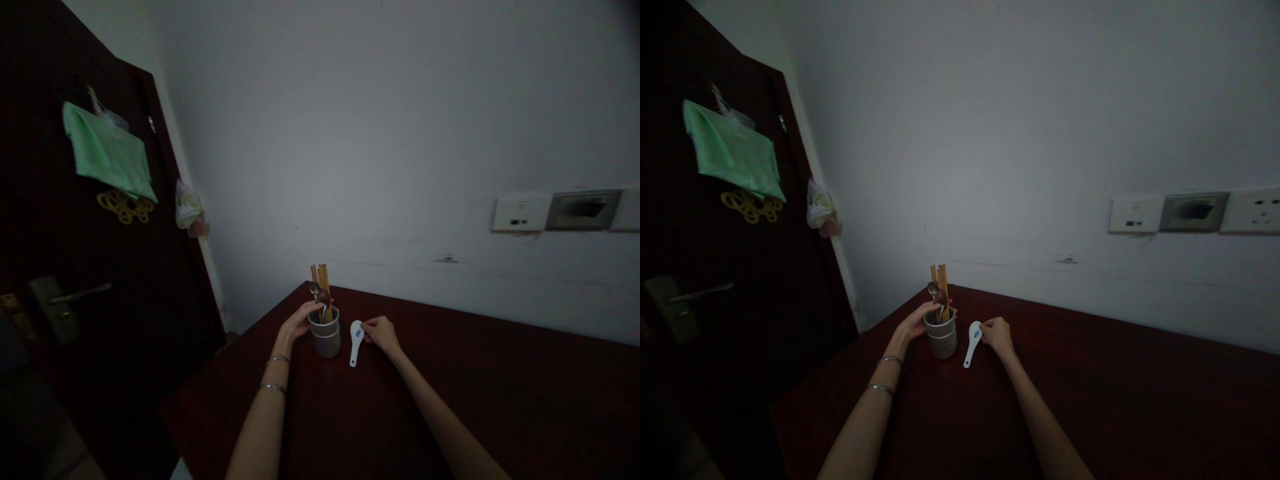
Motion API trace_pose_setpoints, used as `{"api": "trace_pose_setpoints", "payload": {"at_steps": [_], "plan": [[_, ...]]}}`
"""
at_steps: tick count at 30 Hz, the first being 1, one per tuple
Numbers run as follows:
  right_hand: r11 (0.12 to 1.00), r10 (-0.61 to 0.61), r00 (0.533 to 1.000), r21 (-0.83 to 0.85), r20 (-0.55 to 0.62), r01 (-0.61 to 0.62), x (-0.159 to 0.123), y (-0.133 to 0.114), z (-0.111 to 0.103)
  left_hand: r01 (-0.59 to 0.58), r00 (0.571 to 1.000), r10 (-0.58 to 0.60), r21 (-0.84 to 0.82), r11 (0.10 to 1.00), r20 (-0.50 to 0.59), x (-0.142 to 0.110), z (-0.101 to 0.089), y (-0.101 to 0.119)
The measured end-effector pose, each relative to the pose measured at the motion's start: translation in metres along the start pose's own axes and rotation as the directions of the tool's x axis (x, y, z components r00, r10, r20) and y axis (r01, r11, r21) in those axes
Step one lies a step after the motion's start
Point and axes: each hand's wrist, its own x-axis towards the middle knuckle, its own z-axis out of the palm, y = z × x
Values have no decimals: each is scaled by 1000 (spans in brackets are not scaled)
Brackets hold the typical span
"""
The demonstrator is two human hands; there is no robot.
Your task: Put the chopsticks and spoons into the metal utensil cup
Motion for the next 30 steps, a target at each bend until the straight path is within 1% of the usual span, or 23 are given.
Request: {"api": "trace_pose_setpoints", "payload": {"at_steps": [7,12,15,18,19,21,23,24,27,30], "plan": [[999,-30,1000,-35,-1,30,2,3,3,14,1000,-14,69,998,-3,1,-2,2],[986,-77,996,-154,-36,70,2,1,-6,8,1000,-7,116,993,-3,0,-1,6],[968,-140,986,-221,-89,118,2,-8,-15,5,1000,-5,135,991,1,0,0,8],[950,-253,960,-217,-118,223,0,-26,-19,14,1000,-13,148,989,-11,0,1,10],[946,-291,950,-184,-111,268,-1,-34,-17,21,1000,-19,151,988,-16,0,1,10],[942,-333,941,-59,-66,330,-5,-50,-10,33,999,-29,154,988,-30,0,1,10],[936,-344,939,88,6,342,-11,-63,2,29,999,-22,160,987,-45,0,1,10],[931,-348,937,130,40,340,-14,-67,9,24,999,-16,164,986,-52,1,0,10],[916,-389,913,159,126,368,-25,-75,26,23,998,-12,172,985,-63,2,-1,9],[882,-468,866,142,177,448,-36,-77,33,52,998,-41,190,980,-57,2,-2,10]]}}
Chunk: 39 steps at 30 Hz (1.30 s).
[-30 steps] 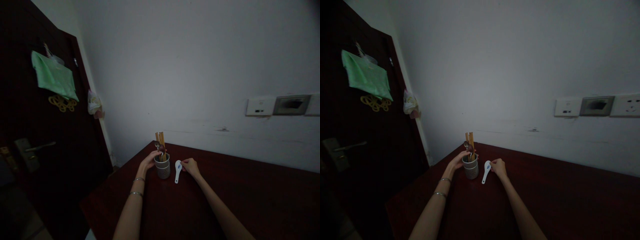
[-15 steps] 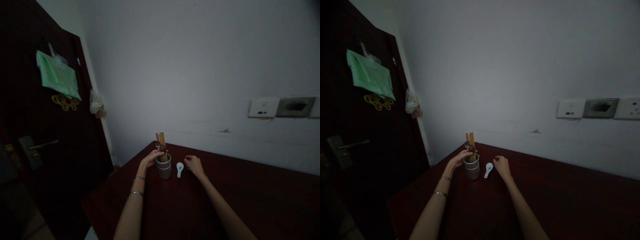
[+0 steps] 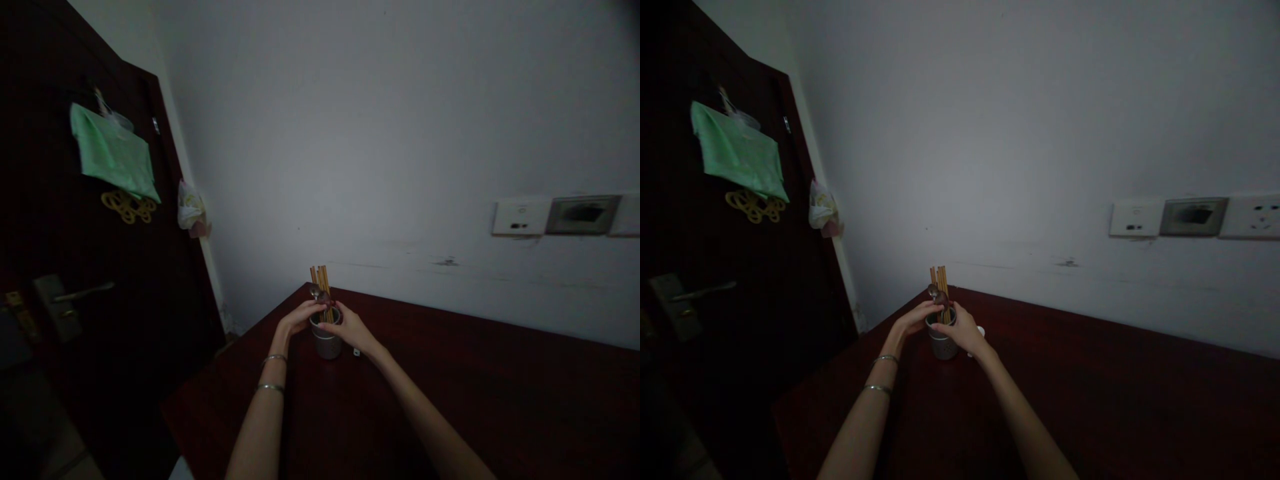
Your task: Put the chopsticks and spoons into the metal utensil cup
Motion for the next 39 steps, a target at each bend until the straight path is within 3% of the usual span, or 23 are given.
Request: {"api": "trace_pose_setpoints", "payload": {"at_steps": [7,13,22,25,30,39], "plan": [[995,39,998,-90,-41,-43,-5,-3,0,5,1000,-1,158,987,-31,-6,-11,10],[998,-11,999,-55,-44,9,-3,1,1,48,981,32,403,914,-190,-1,-21,15],[997,3,1000,-74,-21,-4,-4,3,0,-11,972,141,563,826,-187,5,-22,21],[998,-2,1000,-64,-27,0,-3,4,0,-11,965,151,547,837,-212,3,-20,25],[999,-18,1000,-36,-25,17,-4,4,0,-36,943,152,363,931,-297,-7,-11,39],[1000,22,1000,-9,-10,-22,-3,6,-1,-276,792,356,230,933,-496,-19,0,77]]}}
